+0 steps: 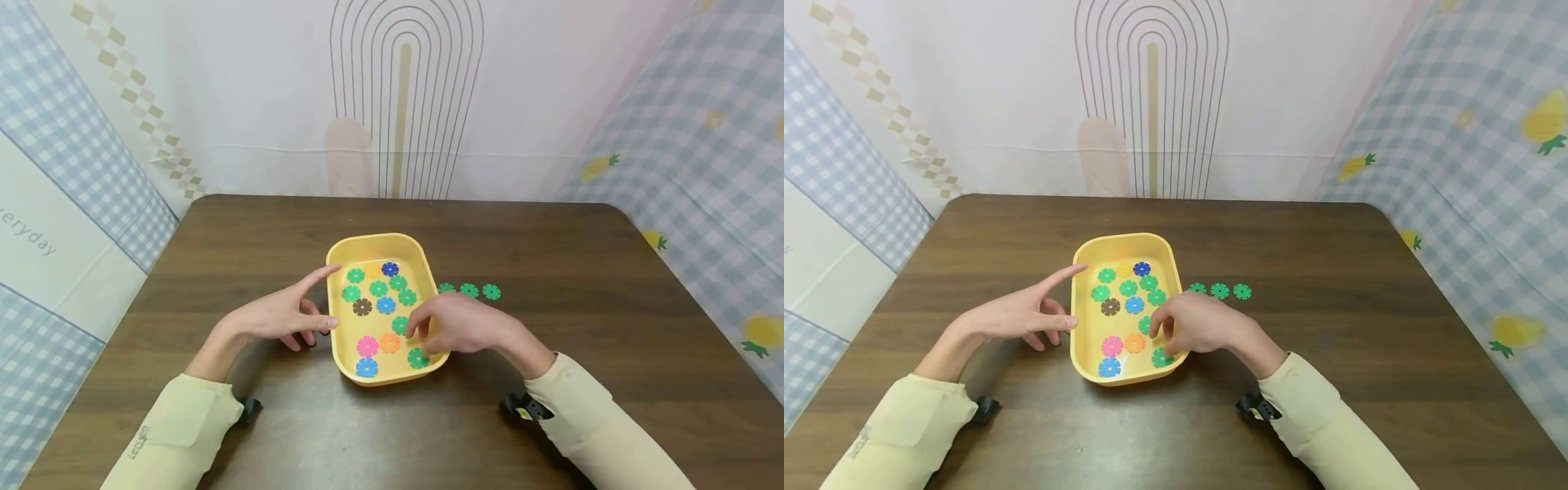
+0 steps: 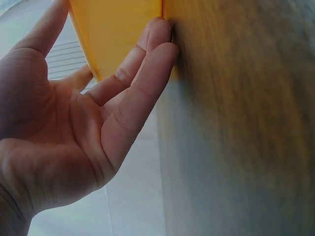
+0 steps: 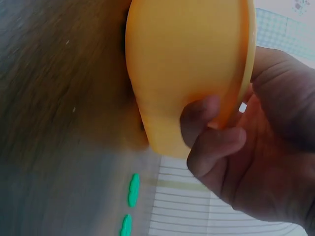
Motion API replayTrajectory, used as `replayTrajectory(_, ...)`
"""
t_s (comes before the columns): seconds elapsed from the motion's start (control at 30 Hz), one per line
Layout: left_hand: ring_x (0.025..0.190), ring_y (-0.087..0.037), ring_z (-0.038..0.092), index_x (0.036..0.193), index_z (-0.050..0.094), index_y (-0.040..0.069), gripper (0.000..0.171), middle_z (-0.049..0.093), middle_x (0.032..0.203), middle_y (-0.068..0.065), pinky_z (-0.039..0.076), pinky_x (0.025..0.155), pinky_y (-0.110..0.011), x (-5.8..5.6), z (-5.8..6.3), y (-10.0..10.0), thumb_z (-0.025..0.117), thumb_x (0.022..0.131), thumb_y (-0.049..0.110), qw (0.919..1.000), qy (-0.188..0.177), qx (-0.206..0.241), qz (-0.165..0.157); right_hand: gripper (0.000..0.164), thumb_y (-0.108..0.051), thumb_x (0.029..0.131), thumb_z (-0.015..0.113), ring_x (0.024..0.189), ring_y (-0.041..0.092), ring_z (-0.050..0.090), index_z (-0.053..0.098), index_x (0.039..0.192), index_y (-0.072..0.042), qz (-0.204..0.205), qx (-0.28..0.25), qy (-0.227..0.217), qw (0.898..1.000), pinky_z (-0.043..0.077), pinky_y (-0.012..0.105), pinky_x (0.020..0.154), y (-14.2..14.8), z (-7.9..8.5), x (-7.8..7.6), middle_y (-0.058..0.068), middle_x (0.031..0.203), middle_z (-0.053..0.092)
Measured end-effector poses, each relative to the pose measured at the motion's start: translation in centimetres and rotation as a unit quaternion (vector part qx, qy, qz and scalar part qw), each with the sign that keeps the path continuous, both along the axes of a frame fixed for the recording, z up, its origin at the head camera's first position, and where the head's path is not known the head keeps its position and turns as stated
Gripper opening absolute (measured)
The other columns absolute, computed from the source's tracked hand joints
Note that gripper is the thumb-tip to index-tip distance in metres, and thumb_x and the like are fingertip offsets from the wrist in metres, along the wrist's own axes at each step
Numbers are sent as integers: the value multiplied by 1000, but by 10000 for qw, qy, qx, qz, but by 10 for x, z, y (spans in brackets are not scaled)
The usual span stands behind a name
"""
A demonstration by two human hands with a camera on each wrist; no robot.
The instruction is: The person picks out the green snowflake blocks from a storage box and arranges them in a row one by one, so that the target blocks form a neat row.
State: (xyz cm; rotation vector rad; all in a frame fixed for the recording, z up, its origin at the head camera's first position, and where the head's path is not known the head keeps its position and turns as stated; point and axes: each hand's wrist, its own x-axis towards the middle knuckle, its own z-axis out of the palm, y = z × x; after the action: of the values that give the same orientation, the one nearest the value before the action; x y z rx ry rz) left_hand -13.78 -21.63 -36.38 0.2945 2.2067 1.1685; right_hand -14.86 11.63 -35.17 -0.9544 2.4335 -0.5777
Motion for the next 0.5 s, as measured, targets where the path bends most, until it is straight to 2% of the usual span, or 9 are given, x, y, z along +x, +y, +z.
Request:
replayTrajectory(0.2,84,-26,73,168,3,42,102,72,107,-16,63,74,-41,1,0,0,77,97,45,10000,-6,31,-9,21,-18,80,92,74,17,57,74,90,-20,-347,862,73,9956,46,31,65,-15,3,3,-3,78,62)
replayTrajectory(0.3,85,-27,72,168,3,41,102,72,106,-16,63,74,-41,1,1,0,77,97,45,10000,8,38,-17,24,-21,77,93,75,18,58,69,81,-21,-486,1225,303,9908,46,33,65,-23,4,5,-4,78,63)
replayTrajectory(0.5,85,-26,72,168,3,41,102,72,105,-16,63,74,-41,1,1,0,76,97,45,10000,-6,-3,1,30,-23,76,92,71,18,57,64,70,-22,-725,1558,770,9821,43,33,62,-30,2,8,-3,71,61)
